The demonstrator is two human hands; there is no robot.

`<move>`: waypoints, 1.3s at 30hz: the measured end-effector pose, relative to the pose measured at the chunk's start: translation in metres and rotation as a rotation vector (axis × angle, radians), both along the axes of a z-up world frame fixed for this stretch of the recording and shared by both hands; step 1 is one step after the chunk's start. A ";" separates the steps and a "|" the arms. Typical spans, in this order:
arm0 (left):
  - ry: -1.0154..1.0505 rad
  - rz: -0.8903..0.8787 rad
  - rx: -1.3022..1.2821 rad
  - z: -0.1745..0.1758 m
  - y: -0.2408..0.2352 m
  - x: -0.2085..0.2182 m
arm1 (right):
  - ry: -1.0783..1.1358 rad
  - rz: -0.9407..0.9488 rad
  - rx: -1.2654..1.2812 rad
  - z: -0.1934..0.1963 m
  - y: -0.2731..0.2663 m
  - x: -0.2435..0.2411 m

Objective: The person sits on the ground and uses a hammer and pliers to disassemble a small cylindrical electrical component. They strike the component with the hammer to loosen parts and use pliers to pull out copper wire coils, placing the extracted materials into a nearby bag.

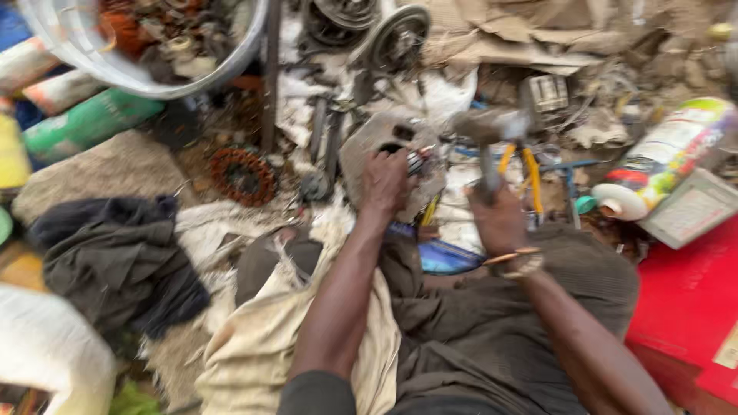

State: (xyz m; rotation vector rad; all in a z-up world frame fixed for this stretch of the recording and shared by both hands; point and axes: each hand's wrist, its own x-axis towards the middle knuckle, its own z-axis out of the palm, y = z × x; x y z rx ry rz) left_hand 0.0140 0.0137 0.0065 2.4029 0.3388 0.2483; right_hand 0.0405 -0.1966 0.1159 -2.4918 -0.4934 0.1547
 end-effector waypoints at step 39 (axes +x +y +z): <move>0.048 0.011 -0.128 0.013 -0.009 -0.015 | 1.020 -0.479 0.386 -0.060 -0.079 -0.067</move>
